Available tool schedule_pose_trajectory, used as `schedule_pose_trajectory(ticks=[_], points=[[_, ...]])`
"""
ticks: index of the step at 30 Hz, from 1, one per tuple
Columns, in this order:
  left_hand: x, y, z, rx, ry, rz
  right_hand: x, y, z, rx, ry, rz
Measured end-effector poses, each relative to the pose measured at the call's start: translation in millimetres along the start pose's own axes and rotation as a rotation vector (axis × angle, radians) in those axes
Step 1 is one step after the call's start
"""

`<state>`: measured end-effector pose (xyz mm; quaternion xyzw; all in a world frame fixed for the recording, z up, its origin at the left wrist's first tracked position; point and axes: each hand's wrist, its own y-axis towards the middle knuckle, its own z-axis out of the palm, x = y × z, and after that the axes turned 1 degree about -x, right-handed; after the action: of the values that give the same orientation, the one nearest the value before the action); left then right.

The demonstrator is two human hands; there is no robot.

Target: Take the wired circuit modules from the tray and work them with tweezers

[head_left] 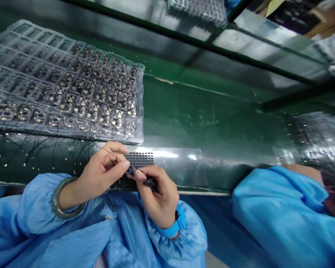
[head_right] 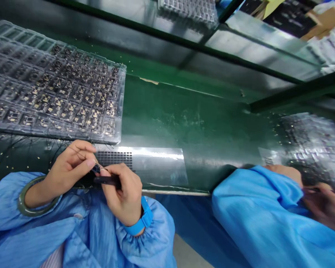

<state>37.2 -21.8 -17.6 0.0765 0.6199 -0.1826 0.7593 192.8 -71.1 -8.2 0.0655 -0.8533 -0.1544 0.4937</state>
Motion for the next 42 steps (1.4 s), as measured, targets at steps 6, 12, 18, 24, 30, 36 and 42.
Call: schedule_pose_trajectory(ticks=[6, 12, 18, 24, 30, 36, 42], points=[[-23, -4, -27.6, 0.295, 0.407, -0.005, 3, 2, 2, 0.073, 0.086, -0.003], [-31, -12, -38.7, 0.212, 0.367, -0.048, 15, 5, 16, 0.054, 0.194, -0.016], [-25, -15, -43.6, 0.142, 0.223, -0.047, 20, 8, 26, 0.004, 0.285, 0.071], [-25, -17, -58.8, 0.214, 0.187, 0.010, 30, 26, 30, 0.058, 0.317, 0.179], [-18, -22, -74.4, 0.145, 0.120, 0.294, 57, 66, 25, 0.329, 0.226, -0.082], [-9, -19, -81.4, 0.157, -0.037, 0.246, 45, 209, 41, -0.323, -0.255, -0.313], [-20, -14, -84.4, 0.211, 0.146, 0.192, 19, 289, 129, 0.197, -0.814, -0.587]])
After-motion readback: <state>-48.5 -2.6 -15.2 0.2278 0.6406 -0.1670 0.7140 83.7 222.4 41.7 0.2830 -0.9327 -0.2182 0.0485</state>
